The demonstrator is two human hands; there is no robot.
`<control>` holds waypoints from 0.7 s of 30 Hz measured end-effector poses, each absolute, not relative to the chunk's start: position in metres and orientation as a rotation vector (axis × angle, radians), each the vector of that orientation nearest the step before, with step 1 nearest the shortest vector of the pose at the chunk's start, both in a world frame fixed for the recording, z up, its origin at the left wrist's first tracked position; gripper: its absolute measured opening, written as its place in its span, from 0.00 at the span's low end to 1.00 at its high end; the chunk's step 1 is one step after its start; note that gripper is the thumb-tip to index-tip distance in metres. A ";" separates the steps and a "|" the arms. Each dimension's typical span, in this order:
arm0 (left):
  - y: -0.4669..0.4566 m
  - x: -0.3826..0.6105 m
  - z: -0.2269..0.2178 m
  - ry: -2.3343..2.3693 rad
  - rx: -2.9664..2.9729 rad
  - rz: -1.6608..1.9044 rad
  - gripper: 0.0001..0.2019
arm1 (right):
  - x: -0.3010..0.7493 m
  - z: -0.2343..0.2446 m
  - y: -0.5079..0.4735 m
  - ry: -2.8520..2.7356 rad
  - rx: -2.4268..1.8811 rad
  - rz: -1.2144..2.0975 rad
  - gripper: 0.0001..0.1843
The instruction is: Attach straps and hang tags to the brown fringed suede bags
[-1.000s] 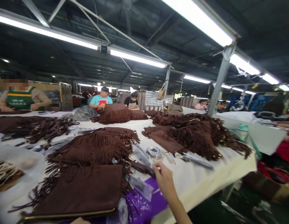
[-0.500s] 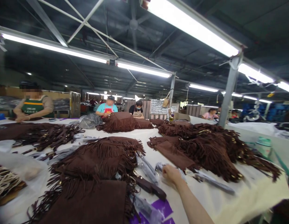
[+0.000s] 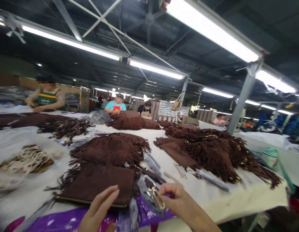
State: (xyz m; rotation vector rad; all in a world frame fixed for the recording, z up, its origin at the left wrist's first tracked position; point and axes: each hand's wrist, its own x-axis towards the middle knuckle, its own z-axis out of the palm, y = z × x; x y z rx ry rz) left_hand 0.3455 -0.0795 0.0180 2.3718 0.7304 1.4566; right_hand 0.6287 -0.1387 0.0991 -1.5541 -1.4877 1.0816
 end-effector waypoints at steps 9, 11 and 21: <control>-0.120 0.349 0.031 0.585 1.948 1.037 0.15 | 0.551 0.049 -0.172 -1.582 -1.308 1.278 0.23; -0.126 0.345 0.025 0.704 1.676 0.946 0.15 | 0.545 0.048 -0.175 -1.708 -1.341 1.014 0.21; -0.136 0.348 -0.008 0.824 1.723 0.949 0.14 | 0.508 0.047 -0.180 -2.090 -1.681 0.350 0.14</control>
